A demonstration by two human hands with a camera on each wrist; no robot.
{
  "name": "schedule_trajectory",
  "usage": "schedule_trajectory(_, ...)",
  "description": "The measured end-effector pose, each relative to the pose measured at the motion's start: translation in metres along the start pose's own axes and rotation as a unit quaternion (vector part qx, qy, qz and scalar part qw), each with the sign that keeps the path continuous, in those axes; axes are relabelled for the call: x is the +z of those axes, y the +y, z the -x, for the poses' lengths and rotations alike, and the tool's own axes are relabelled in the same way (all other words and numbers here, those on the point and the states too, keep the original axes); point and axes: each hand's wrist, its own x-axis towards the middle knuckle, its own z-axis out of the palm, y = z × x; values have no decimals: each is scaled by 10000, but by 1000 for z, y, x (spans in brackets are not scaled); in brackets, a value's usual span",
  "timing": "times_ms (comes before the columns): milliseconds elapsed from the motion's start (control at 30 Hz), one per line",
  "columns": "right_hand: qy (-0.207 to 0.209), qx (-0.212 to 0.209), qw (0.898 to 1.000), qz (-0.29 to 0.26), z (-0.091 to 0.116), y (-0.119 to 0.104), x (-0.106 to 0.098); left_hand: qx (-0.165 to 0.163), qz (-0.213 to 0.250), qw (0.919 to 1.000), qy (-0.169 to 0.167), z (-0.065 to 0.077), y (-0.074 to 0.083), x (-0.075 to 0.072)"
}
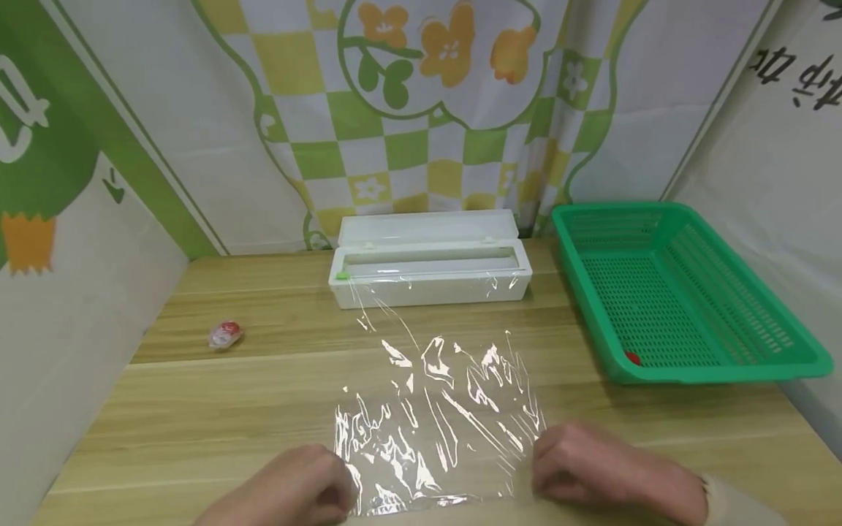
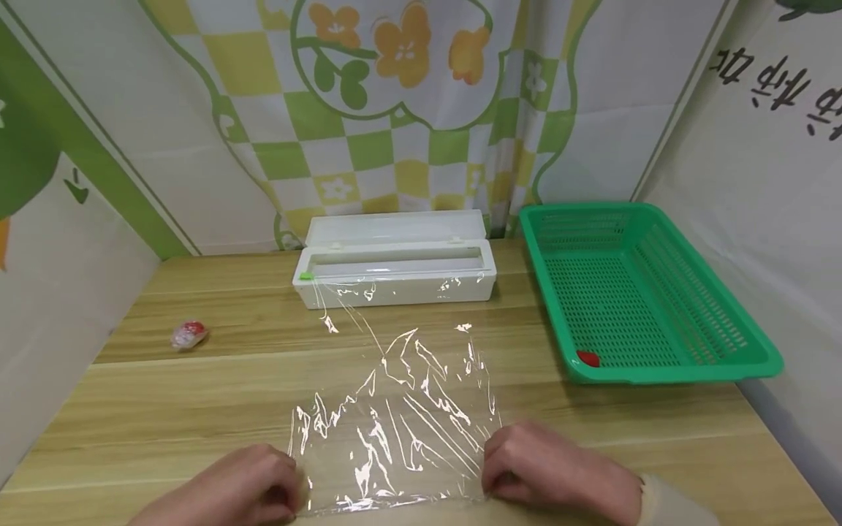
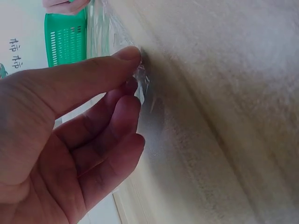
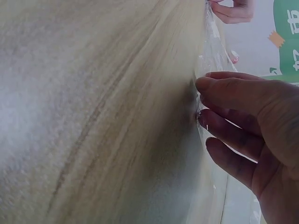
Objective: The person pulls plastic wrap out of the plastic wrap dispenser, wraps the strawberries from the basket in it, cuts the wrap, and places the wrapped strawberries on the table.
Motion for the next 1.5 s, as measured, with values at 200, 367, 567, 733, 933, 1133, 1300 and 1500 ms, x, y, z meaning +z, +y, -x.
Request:
schedule_trajectory(200, 51, 17, 10000, 22, 0, -1, -3, 64, -171, 9997, 190, -4, -3, 0)
schedule_trajectory(367, 109, 31, 9999, -20, 0, -1, -5, 237, -306, 9987, 326, -5, -6, 0)
schedule_trajectory(567, 183, -38, 9998, -14, 1, 1, -12, 236, -136, 9993, 262, -5, -7, 1)
schedule_trajectory(733, 261, -7, 9997, -20, 0, 2, -24, 240, -45, 9994, 250, -5, -6, 0)
schedule_trajectory(933, 333, 378, 9987, 5, 0, 6, -60, 265, 41, 9993, 257, -4, -5, 0)
schedule_trajectory(1133, 623, 830, 9946, -55, 5, 26, -110, 384, -82, 9983, 434, -6, -4, 1)
schedule_trajectory(1300, 957, 2198, 9699, 422, 19, 47, -147, 464, -186, 9976, 475, -8, -5, 2)
schedule_trajectory(1500, 45, 4411, 8934, 851, 41, 70, -158, 333, 52, 9991, 238, -9, -4, 3)
